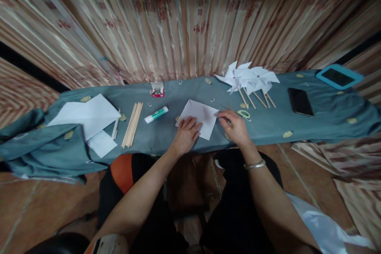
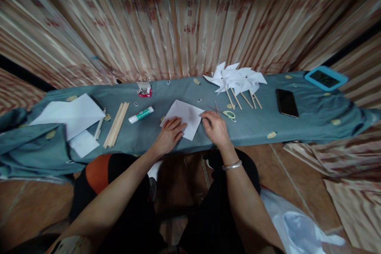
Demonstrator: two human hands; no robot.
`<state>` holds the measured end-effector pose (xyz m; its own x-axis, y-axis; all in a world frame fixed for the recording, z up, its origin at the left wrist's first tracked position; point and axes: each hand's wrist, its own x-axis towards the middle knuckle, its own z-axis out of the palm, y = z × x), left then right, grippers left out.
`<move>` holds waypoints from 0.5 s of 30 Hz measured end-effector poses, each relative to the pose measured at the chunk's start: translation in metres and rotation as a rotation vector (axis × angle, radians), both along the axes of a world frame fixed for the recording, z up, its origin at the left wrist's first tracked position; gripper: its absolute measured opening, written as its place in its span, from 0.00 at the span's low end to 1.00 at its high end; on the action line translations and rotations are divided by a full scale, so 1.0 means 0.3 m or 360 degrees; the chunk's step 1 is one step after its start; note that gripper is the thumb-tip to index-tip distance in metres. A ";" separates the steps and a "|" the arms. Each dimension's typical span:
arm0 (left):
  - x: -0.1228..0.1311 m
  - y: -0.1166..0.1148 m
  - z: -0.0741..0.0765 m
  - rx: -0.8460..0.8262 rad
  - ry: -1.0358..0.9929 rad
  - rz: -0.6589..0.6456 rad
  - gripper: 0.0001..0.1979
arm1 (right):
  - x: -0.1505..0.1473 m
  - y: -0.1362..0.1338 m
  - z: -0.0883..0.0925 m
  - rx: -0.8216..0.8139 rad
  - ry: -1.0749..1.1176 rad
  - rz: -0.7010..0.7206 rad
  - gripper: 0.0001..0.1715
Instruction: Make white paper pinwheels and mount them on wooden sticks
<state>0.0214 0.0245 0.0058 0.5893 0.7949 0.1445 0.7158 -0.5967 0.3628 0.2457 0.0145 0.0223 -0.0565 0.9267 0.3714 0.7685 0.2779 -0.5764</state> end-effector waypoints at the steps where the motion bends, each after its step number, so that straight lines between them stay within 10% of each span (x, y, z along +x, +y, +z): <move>1: 0.002 -0.001 -0.002 0.0006 0.0004 -0.0001 0.19 | -0.029 -0.011 -0.003 -0.0030 -0.0003 0.0139 0.15; 15: 0.010 -0.007 0.003 0.0025 0.0049 0.0005 0.19 | -0.117 -0.065 -0.022 -0.0102 -0.0329 0.0358 0.21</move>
